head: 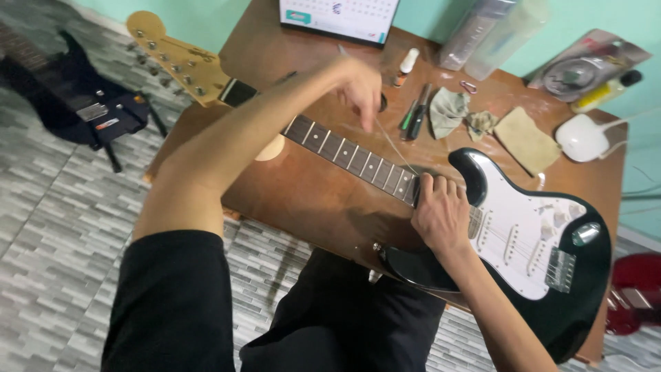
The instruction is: Threading a new string through the bridge of an electric guitar and coiling the excess string.
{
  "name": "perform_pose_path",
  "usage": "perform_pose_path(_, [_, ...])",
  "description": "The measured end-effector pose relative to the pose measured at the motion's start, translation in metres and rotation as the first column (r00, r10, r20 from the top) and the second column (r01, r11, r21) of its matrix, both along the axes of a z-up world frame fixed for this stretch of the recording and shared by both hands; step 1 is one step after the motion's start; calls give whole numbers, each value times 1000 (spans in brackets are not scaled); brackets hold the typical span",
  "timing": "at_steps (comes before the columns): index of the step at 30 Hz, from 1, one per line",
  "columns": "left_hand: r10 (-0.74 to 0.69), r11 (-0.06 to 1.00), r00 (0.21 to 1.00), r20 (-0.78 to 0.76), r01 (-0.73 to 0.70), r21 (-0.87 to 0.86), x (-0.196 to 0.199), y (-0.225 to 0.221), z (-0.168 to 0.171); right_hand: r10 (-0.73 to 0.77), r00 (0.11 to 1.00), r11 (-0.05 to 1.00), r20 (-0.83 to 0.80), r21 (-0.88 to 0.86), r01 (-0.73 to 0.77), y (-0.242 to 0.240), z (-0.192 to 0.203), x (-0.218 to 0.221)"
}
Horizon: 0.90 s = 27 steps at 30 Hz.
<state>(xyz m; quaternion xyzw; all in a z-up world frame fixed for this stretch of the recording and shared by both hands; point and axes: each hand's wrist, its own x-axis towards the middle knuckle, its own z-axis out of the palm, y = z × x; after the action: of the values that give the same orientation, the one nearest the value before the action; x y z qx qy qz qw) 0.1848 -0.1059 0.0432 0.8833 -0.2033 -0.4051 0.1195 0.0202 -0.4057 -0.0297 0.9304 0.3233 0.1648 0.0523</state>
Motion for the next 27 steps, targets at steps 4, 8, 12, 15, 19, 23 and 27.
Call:
perform_pose_path(4, [-88, 938, 727, 681, -169, 302, -1, 45, 19, -14, 1000, 996, 16, -83, 15, 4, -8, -4])
perform_pose_path(8, [-174, 925, 587, 791, -178, 335, 14, 87, 6, 2, 999, 997, 39, -84, 1, 6, -17, -7])
perform_pose_path(12, [143, 986, 649, 748, -156, -54, 10, 101, 9, -2, 999, 996, 46, -94, 6, 8, -21, -9])
perform_pose_path(15, [175, 973, 699, 693, -15, -231, 14, 113, -6, 18, 994, 997, 108, -71, -11, 10, -28, -10])
perform_pose_path(19, [374, 913, 720, 584, -396, -97, -61, 72, 55, 46, 999, 991, 2, 127, -46, 7, -26, -11])
perform_pose_path(23, [52, 997, 447, 893, 35, -75, -13, 180, -72, -50, 998, 996, -27, 77, 52, 5, -17, -21])
perform_pose_path(27, [580, 803, 649, 493, -353, -480, -18, 232, -165, 12, 976, 970, -216, 241, 41, -19, 26, -36])
